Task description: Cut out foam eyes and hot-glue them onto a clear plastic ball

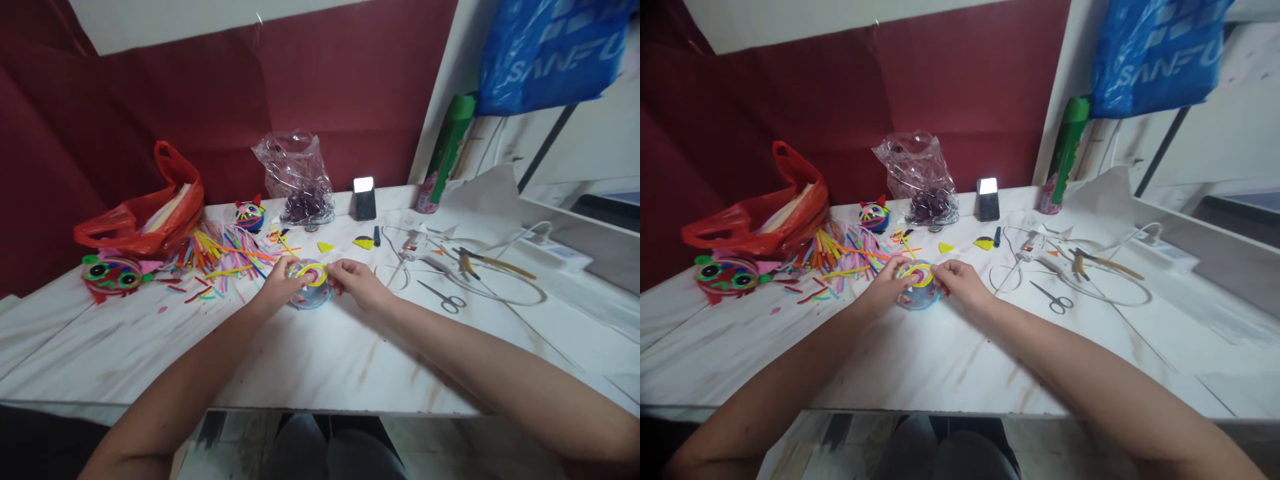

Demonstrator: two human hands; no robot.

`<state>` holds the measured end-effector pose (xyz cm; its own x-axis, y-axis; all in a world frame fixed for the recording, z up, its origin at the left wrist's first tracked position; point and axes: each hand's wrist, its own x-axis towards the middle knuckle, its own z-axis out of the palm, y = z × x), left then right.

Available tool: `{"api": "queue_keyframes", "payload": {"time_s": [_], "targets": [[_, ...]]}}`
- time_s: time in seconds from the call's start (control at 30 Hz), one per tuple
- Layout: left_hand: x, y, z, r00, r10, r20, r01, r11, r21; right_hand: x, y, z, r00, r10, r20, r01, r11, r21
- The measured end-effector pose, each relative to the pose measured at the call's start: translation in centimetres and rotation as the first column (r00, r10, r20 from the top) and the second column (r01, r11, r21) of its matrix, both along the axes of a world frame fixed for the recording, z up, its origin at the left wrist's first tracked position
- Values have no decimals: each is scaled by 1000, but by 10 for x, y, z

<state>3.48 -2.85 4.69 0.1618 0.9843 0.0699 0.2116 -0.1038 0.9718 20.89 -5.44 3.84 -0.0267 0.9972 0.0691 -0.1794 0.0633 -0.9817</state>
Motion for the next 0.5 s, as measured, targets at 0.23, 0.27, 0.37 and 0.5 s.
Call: {"api": "queue_keyframes", "payload": {"time_s": [0.23, 0.27, 0.37, 0.5], "targets": [[-3, 2, -4, 999, -15, -50, 16, 1000, 7, -7, 7, -10, 997, -14, -76, 15, 1000, 14], [-3, 2, -5, 998, -16, -62, 16, 1000, -1, -6, 6, -11, 995, -13, -95, 14, 1000, 12], [-6, 3, -7, 995, -30, -97, 28, 999, -26, -6, 2, -15, 992, -18, -121, 15, 1000, -22], [-8, 3, -14, 997, -23, -74, 25, 1000, 18, -7, -9, -16, 990, -38, -135, 27, 996, -80]]}}
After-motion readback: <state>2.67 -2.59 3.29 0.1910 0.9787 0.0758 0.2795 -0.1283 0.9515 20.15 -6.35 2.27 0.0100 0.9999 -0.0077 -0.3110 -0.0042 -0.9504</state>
